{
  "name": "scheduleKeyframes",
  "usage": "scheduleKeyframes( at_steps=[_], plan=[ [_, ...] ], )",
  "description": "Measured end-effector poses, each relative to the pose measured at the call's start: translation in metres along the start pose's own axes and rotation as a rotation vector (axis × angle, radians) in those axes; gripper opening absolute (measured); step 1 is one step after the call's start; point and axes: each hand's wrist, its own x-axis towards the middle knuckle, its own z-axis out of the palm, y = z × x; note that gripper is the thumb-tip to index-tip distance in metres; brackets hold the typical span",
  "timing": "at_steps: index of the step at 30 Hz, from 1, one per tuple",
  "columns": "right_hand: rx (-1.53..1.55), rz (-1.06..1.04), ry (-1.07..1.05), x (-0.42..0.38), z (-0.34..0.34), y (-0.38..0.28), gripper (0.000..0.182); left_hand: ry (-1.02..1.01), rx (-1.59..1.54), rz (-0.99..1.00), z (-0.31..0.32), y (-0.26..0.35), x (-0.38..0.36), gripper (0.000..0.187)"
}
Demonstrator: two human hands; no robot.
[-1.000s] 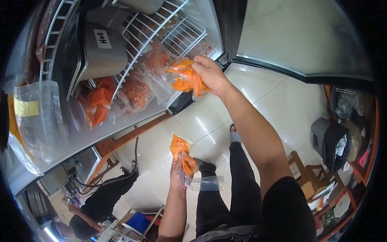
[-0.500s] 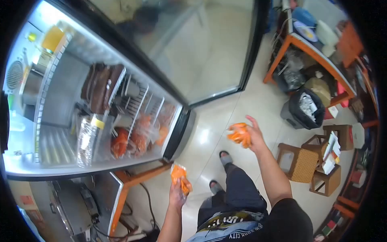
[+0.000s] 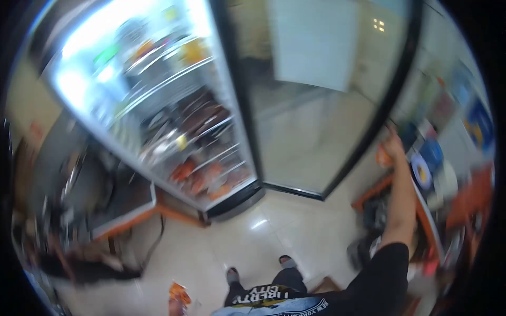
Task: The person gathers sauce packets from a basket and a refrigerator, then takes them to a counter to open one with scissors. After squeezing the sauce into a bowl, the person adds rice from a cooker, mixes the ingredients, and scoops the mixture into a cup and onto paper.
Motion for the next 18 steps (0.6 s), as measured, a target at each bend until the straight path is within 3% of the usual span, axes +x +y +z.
scheduleKeyframes(
  at_steps=[1, 2, 3, 4, 5, 6, 7, 10, 12, 14, 15, 18],
  plan=[
    [-0.079, -0.041, -0.054, 0.026, 0.014, 0.003, 0.056, 0.187, 0.174, -0.230, 0.016, 0.011, -0.055, 0.036],
    [-0.135, -0.077, -0.095, 0.048, 0.026, 0.001, 0.055, 0.261, -0.029, -0.181, 0.004, -0.040, -0.094, 0.039],
    [-0.188, -0.115, -0.116, 0.061, 0.035, -0.005, 0.053, 0.311, 0.009, -0.225, 0.016, -0.046, -0.141, 0.035],
    [-0.227, -0.147, -0.111, 0.066, 0.042, -0.012, 0.052, 0.335, -0.169, -0.374, 0.021, -0.052, -0.185, 0.030],
    [-0.264, -0.168, -0.071, 0.064, 0.041, -0.014, 0.050, 0.499, -0.257, -0.322, 0.015, -0.117, -0.227, 0.025],
    [-0.277, -0.198, -0.016, 0.061, 0.037, -0.026, 0.049, 0.614, -0.455, -0.318, 0.040, -0.129, -0.271, 0.023],
    [-0.265, -0.228, 0.073, 0.048, 0.029, -0.040, 0.048, 0.707, -0.642, -0.302, 0.062, -0.120, -0.298, 0.023],
    [0.004, -0.400, 0.326, -0.032, 0.006, -0.110, 0.044, 0.944, -0.625, -0.500, 0.099, -0.152, -0.395, 0.022],
    [0.279, -0.559, 0.325, -0.119, -0.005, -0.168, 0.042, 1.075, -0.676, -0.565, 0.124, -0.147, -0.435, 0.020],
    [0.551, -0.718, 0.132, -0.231, -0.008, -0.225, 0.041, 1.197, -0.773, -0.543, 0.147, -0.186, -0.474, 0.020],
    [0.665, -0.787, -0.030, -0.295, -0.008, -0.251, 0.040, 1.163, -0.833, -0.461, 0.158, -0.207, -0.493, 0.020],
    [0.841, -0.948, -0.718, -0.518, -0.012, -0.310, 0.039, 1.166, -1.030, -0.216, 0.184, -0.279, -0.548, 0.020]
  ],
)
